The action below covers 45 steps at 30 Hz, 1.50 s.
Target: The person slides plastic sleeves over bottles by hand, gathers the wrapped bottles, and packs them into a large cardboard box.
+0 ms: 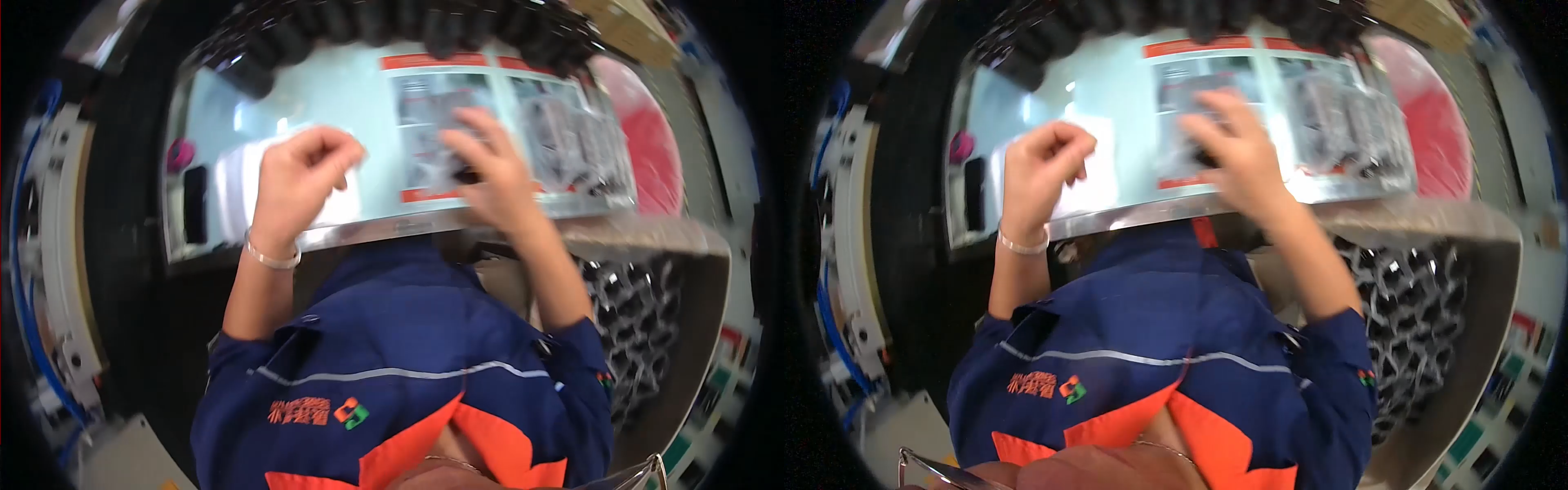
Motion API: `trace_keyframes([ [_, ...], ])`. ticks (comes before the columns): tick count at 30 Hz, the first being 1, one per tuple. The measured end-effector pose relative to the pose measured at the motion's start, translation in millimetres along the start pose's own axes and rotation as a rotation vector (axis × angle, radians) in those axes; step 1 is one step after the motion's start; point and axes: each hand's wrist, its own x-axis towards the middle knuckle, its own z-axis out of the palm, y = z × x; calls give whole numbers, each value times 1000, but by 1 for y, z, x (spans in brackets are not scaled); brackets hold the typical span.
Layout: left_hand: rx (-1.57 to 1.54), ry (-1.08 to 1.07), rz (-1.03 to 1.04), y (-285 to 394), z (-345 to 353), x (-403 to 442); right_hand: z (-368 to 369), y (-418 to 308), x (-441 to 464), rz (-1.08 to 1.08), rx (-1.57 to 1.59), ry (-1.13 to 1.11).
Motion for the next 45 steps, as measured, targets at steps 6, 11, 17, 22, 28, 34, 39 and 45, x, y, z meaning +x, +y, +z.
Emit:
trace_keyframes([
  [6,357,299,-257,-80,-73,8,-46,23,2,91,-604,-423],
  [11,862,50,-162,-89,-51,1,-28,44,81,296,-433,-143],
  [17,630,49,-178,-103,-68,6,3,97,167,401,-571,-84],
  [22,393,100,-290,-100,-75,4,39,103,174,474,-584,-43],
  [28,7,93,-398,-85,-78,3,36,101,141,305,-227,261],
  [34,-273,14,-262,-71,-60,7,16,-8,101,524,1181,295],
  [39,-415,24,-118,-49,-14,8,49,-64,61,700,1880,111],
  [45,-804,-104,-186,-51,-20,9,37,-42,48,656,1760,259],
])
